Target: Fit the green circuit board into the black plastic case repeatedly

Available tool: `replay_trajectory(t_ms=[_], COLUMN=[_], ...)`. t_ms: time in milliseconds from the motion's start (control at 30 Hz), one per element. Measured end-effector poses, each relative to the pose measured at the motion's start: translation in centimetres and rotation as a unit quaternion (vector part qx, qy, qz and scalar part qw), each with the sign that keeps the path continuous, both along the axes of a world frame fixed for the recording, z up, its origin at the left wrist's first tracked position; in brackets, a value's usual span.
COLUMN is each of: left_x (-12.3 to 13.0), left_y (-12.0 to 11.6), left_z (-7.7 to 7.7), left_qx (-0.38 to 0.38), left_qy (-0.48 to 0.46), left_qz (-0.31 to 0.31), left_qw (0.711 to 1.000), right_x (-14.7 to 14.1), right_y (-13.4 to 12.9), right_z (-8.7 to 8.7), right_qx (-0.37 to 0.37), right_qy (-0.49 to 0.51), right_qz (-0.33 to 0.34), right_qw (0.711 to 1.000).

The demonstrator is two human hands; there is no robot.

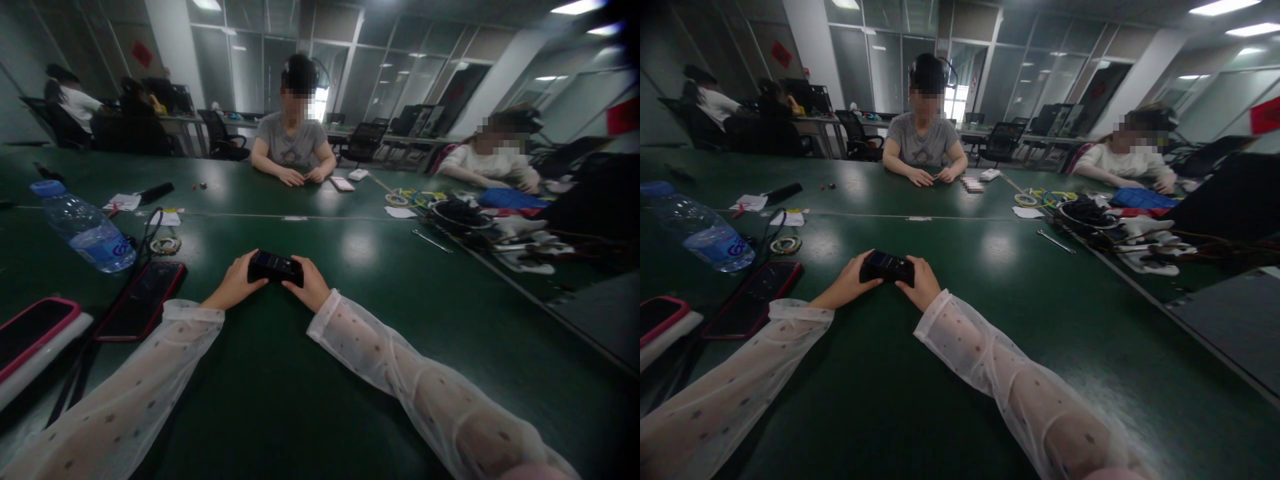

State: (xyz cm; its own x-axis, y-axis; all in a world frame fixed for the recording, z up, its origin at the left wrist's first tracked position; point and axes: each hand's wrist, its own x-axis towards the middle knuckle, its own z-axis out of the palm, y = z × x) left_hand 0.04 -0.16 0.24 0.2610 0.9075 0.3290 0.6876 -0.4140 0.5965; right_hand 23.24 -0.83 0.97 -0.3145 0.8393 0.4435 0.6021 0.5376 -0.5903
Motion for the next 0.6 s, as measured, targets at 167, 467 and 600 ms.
replay_trajectory(t_ms=[167,467,600], left_x=[0.0,-0.1,-0.2], left_y=[0.2,0.4,0.2], left_z=[-0.2,-0.4,-0.2], left_qx=[0.01,0.027,0.011], left_qy=[0.001,0.004,0.007], left_qz=[-0.003,-0.015,-0.016], left_qw=[1.0,1.0,1.0], right_x=[0.0,0.2,0.9], right_y=[0.4,-0.2,0.4], right_z=[-0.4,0.5,-0.1], right_qx=[-0.027,0.1,0.118], right_qy=[0.034,0.168,0.178], right_qz=[-0.004,-0.066,-0.133], right_qw=[0.999,0.978,0.968])
